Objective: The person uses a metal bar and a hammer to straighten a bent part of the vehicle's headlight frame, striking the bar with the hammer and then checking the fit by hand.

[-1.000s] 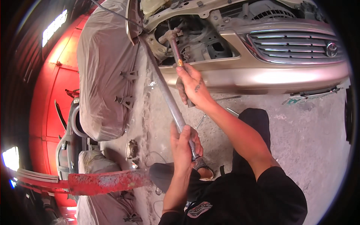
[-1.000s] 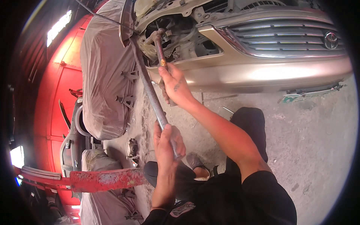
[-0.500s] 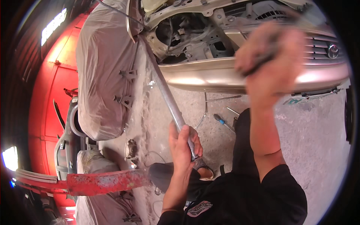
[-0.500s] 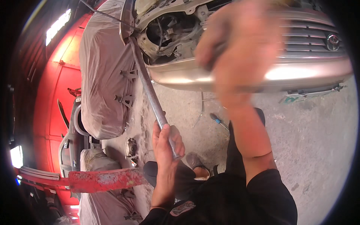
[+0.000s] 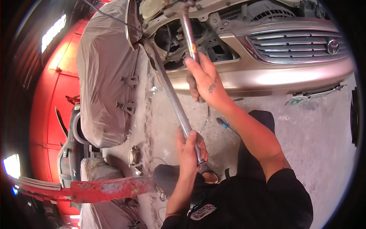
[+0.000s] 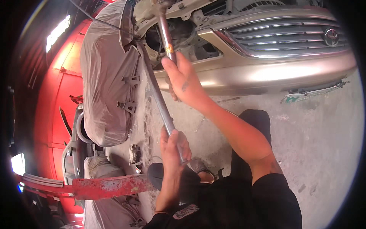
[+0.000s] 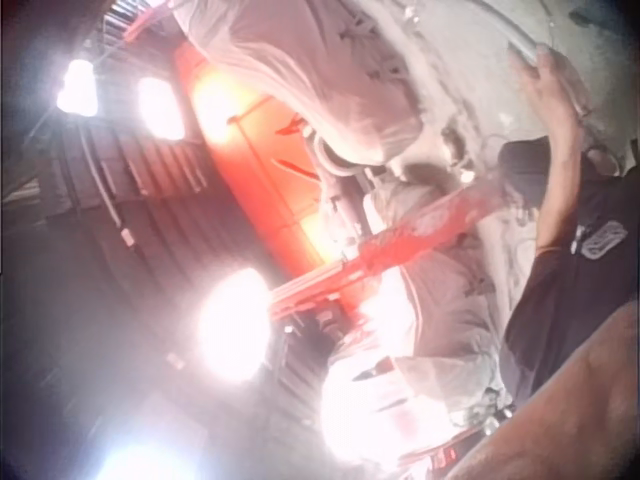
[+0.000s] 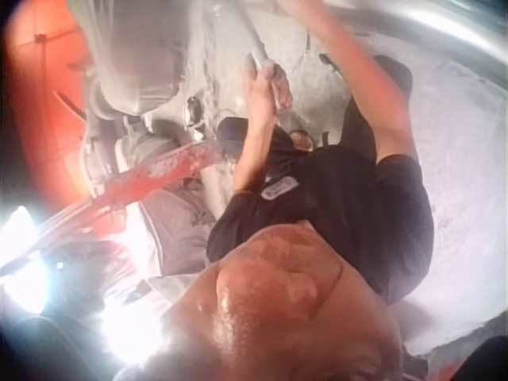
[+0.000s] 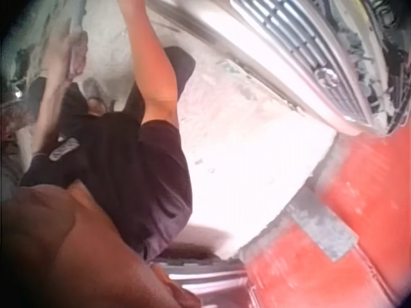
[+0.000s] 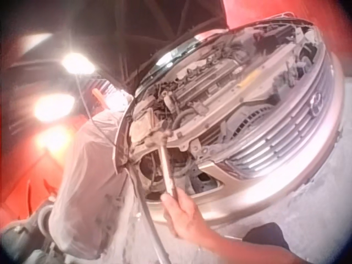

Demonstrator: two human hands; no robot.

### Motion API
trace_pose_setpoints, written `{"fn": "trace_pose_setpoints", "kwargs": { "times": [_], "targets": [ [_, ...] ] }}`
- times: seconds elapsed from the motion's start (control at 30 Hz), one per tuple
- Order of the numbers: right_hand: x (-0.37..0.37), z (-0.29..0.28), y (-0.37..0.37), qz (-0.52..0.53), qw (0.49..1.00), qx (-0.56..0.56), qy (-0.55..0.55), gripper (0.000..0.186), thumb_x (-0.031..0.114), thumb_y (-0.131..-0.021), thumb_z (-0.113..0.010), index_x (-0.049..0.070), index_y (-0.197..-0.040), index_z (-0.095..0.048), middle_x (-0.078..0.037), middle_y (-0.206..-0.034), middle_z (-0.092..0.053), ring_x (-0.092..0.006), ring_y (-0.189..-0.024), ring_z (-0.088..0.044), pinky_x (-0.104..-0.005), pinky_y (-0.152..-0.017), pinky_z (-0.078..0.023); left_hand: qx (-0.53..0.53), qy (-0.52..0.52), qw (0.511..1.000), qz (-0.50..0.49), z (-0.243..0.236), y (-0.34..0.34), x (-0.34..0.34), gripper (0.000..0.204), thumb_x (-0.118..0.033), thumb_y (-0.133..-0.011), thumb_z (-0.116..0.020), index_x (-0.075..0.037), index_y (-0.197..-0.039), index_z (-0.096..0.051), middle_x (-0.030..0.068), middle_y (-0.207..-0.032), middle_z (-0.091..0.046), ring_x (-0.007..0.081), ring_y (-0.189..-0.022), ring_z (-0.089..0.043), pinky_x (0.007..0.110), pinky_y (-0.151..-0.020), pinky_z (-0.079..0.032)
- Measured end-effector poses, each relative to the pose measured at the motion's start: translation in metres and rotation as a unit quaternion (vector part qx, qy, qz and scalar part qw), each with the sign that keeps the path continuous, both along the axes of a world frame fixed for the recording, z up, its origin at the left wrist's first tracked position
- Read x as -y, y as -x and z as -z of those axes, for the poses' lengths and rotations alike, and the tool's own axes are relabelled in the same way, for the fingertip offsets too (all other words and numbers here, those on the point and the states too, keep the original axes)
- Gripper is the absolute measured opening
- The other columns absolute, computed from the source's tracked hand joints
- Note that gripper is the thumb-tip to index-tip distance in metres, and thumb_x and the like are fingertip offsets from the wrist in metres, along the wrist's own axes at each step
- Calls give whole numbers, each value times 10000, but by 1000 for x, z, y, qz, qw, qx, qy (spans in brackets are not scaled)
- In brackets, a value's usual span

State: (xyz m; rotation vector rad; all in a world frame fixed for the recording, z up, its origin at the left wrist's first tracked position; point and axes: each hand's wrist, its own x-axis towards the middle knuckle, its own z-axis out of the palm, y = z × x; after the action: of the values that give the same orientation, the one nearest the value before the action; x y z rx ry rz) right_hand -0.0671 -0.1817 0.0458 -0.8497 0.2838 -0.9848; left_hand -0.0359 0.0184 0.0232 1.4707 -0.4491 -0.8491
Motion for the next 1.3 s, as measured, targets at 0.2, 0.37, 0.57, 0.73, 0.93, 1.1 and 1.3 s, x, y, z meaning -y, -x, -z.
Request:
{"fn": "trace_pose_setpoints", "kwargs": {
  "times": [0.2, 0.37, 0.57, 0.73, 0.93, 1.1, 1.3],
  "targets": [
    [-16, 44, -7, -32, 998, -7, -51, 294, 337, -1105, -546, 79, -994, -462, -1, -609, -456, -93, -376, -408, -282, -346, -352, 19, -4, 1000, 1, 5, 4, 2, 154, -181, -1089, -517, -135, -1195, -415, 41, -713, -482, 131, -401, -447, 283, -337, -404],
    [-23, 45, -6, -62, 996, 5, -61, 289, 337, -1101, -560, 85, -996, -466, 6, -605, -449, -89, -378, -400, -280, -349, -345, 20, 14, 1000, -20, -1, 0, 7, 150, -196, -1095, -531, -138, -1181, -422, 32, -706, -472, 130, -403, -453, 282, -327, -396],
    [-22, 47, -1, -45, 997, -15, -60, 290, 351, -1102, -555, 77, -1036, -486, 6, -609, -449, -93, -379, -401, -281, -352, -349, 6, 34, 999, -22, -14, 1, 15, 138, -202, -1096, -548, -143, -1155, -438, 24, -684, -454, 133, -407, -455, 284, -322, -385],
    [-17, 40, -29, -51, 997, 13, -48, 332, 401, -1090, -550, 73, -1092, -497, -10, -664, -508, -115, -423, -473, -309, -362, -390, -5, 58, 998, -17, -14, -2, 18, 144, -212, -1090, -573, -161, -1175, -468, 24, -694, -464, 132, -405, -445, 283, -325, -382],
    [36, 28, -89, -163, 983, -35, -79, 354, 397, -1069, -571, 44, -1066, -553, -63, -699, -543, -160, -455, -504, -370, -392, -424, -6, 51, 998, -20, -13, 6, 29, 166, -226, -1091, -576, -166, -1192, -458, 30, -730, -486, 130, -411, -445, 282, -332, -388],
    [37, 3, -13, -17, 997, -42, 64, 282, 325, -1063, -605, 43, -1069, -597, -13, -619, -517, -123, -457, -491, -340, -389, -390, -8, 52, 998, -23, -8, 3, 26, 181, -227, -1091, -572, -156, -1206, -452, 31, -728, -479, 127, -415, -447, 282, -334, -393],
    [58, -64, 112, 281, 902, 293, 145, 523, 471, -1124, -315, 96, -806, -493, -102, -639, -532, -229, -567, -513, -456, -612, -497, -8, 43, 999, -27, -12, -1, 18, 198, -229, -1087, -572, -145, -1218, -449, 22, -700, -459, 129, -414, -448, 289, -336, -397]
  ]
}}
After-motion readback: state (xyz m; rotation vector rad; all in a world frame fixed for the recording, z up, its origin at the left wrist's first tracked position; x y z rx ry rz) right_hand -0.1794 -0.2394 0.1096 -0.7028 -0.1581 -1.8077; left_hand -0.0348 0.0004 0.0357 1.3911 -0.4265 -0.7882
